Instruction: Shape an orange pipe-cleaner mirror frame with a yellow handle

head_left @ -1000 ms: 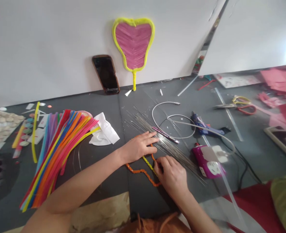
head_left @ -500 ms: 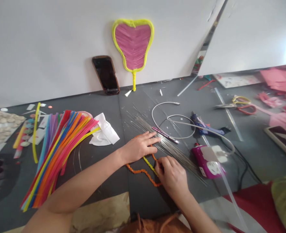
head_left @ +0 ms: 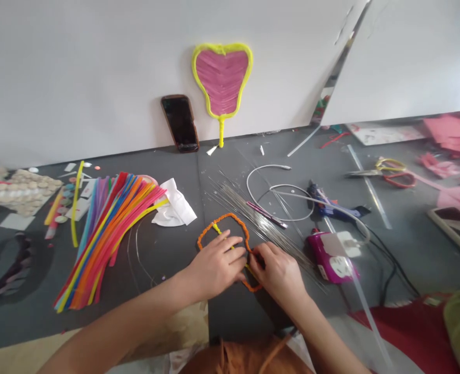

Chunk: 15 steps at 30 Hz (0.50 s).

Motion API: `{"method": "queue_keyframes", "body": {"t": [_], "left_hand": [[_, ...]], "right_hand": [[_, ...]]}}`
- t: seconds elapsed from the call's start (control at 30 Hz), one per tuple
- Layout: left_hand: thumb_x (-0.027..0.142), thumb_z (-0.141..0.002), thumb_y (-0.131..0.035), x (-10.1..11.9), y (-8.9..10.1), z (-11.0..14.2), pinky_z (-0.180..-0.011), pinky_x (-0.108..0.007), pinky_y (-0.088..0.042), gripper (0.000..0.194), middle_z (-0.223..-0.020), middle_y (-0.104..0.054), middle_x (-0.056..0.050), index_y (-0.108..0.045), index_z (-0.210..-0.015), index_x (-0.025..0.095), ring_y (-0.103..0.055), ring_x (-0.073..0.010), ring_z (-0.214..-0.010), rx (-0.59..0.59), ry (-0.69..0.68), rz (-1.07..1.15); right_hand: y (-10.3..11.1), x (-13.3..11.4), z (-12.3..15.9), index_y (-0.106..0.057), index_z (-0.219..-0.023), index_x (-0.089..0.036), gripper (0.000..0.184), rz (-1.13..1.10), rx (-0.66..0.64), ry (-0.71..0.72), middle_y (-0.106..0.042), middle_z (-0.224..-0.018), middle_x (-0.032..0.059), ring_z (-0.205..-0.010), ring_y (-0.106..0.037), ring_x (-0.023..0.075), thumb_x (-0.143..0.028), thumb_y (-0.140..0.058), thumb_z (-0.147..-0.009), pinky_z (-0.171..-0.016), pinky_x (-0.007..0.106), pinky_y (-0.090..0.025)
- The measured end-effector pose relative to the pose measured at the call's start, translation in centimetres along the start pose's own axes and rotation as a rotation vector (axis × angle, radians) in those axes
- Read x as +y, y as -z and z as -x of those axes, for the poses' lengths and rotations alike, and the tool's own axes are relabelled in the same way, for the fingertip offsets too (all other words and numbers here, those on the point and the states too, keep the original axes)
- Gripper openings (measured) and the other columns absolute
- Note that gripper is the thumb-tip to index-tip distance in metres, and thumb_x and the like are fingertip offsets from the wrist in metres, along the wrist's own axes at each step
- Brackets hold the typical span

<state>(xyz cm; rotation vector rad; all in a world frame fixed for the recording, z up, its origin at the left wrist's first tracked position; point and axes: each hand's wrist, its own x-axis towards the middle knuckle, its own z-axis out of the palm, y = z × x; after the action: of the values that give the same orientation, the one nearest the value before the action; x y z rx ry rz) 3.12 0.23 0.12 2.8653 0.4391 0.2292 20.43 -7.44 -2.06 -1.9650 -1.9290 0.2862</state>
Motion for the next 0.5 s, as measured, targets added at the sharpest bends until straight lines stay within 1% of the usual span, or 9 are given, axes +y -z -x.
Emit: {"method": "queue_keyframes", "body": {"t": [0.07,0.2,0.33,0.4,0.5], "left_hand": [[0.040,-0.085,-0.052,0.5,-0.4,0.3,-0.107,-0.049,-0.029,0.031,-0.108,-0.064,-0.007,-0.060,-0.104,0.017,-0.046,-0.0261,-0.120,-0.012,0.016,0.026],[0.042,-0.084,-0.053,0.3,-1.0,0.6,-0.107,-0.047,-0.031,0.035,-0.114,-0.063,-0.007,-0.059,-0.107,0.016,-0.048,-0.0263,-0.119,-0.004,-0.005,0.031],[0.043,-0.083,-0.054,0.1,-0.9,0.9,-0.105,-0.048,-0.032,0.038,-0.117,-0.062,-0.008,-0.059,-0.109,0.017,-0.047,-0.0272,-0.120,-0.006,-0.033,0.032],[0.039,-0.086,-0.051,-0.1,-0.7,0.5,-0.105,-0.048,-0.031,0.032,-0.114,-0.064,-0.007,-0.059,-0.109,0.018,-0.050,-0.0249,-0.117,0.005,-0.028,0.045],[0.024,-0.091,-0.043,-0.7,-0.4,-1.0,-0.103,-0.044,-0.034,0.024,-0.106,-0.065,-0.007,-0.060,-0.107,0.018,-0.054,-0.0202,-0.107,0.087,0.038,0.037]], "right_hand": [[-0.1,0.0,0.0,-0.055,-0.069,-0.018,0.018,0.019,0.011,-0.004,-0.056,-0.062,0.0008,-0.056,-0.053,0.0121,-0.022,-0.049,-0.084,-0.054,0.024,-0.030],[-0.3,-0.1,0.1,-0.053,-0.067,-0.018,0.018,0.030,0.040,-0.005,-0.055,-0.062,0.0007,-0.056,-0.052,0.0115,-0.019,-0.047,-0.084,-0.054,0.023,-0.030],[-0.3,-0.2,0.2,-0.051,-0.066,-0.018,0.018,0.056,0.055,-0.004,-0.053,-0.062,0.0007,-0.055,-0.050,0.0116,-0.017,-0.046,-0.084,-0.054,0.023,-0.030],[-0.2,-0.3,0.2,-0.050,-0.068,-0.018,0.018,0.057,0.042,0.016,-0.053,-0.063,0.0011,-0.058,-0.051,0.0122,-0.017,-0.045,-0.085,-0.055,0.023,-0.031],[0.0,-0.3,0.2,-0.050,-0.068,-0.019,0.018,0.045,0.018,0.042,-0.053,-0.064,0.0013,-0.060,-0.051,0.0128,-0.018,-0.046,-0.085,-0.056,0.024,-0.031]]}}
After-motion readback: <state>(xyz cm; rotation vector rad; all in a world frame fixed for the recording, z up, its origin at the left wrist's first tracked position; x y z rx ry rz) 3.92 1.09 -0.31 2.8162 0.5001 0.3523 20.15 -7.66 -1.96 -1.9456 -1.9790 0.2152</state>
